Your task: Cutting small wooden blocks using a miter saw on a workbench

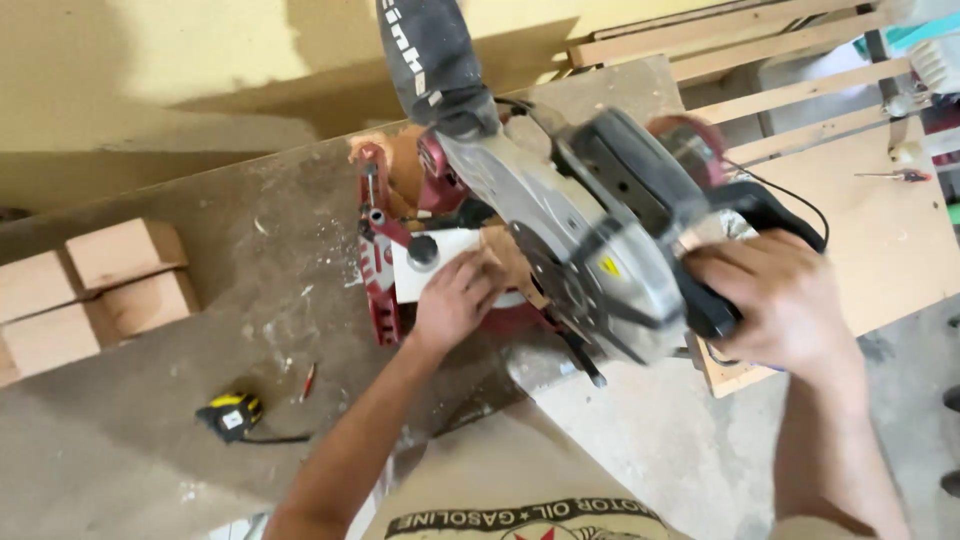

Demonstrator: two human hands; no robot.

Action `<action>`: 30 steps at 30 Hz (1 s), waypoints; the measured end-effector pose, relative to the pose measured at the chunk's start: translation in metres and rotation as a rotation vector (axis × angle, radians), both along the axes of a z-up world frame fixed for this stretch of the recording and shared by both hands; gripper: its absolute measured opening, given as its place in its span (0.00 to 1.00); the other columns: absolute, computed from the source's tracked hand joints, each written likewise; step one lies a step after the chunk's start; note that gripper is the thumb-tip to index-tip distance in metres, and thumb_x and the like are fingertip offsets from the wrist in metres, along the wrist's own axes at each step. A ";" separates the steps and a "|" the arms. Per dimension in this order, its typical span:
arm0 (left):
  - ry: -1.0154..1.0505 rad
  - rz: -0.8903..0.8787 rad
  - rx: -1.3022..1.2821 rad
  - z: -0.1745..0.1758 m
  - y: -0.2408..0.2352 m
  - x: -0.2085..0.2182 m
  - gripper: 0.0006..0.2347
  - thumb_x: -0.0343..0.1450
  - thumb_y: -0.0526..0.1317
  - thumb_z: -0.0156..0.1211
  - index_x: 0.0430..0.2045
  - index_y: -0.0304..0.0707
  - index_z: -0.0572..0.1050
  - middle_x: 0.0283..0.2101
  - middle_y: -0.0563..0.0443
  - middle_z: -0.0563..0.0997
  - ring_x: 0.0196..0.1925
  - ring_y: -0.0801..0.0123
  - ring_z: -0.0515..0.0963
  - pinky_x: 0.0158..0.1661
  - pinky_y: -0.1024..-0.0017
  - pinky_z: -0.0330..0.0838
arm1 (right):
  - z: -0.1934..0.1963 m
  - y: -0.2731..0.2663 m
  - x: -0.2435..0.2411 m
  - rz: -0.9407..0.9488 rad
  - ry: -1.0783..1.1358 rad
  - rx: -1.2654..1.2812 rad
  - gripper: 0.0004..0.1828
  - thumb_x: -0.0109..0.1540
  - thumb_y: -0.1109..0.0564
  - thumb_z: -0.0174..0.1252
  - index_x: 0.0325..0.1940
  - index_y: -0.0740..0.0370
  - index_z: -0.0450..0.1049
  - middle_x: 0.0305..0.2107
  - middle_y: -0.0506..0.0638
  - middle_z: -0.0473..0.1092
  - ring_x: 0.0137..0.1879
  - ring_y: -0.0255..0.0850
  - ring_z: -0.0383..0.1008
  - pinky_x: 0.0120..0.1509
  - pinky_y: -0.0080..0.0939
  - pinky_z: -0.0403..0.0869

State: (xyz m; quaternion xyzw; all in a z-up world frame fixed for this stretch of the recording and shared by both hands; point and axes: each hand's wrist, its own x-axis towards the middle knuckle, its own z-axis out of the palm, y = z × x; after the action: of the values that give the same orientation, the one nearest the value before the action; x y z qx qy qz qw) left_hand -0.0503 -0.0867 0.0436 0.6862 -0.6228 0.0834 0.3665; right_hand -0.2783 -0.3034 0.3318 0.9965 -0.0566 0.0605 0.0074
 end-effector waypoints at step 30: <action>-0.268 0.012 -0.073 -0.010 -0.008 0.020 0.18 0.66 0.52 0.68 0.49 0.53 0.80 0.56 0.61 0.80 0.53 0.65 0.81 0.52 0.64 0.76 | -0.006 -0.003 -0.010 0.098 -0.228 -0.006 0.17 0.51 0.42 0.69 0.33 0.52 0.74 0.29 0.46 0.74 0.39 0.48 0.80 0.47 0.49 0.75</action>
State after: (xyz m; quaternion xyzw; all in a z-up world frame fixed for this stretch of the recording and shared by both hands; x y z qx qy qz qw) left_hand -0.0306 -0.0943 0.0331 0.6586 -0.6587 0.1991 0.3044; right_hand -0.2879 -0.3060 0.3260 0.9847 -0.0079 0.1741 0.0008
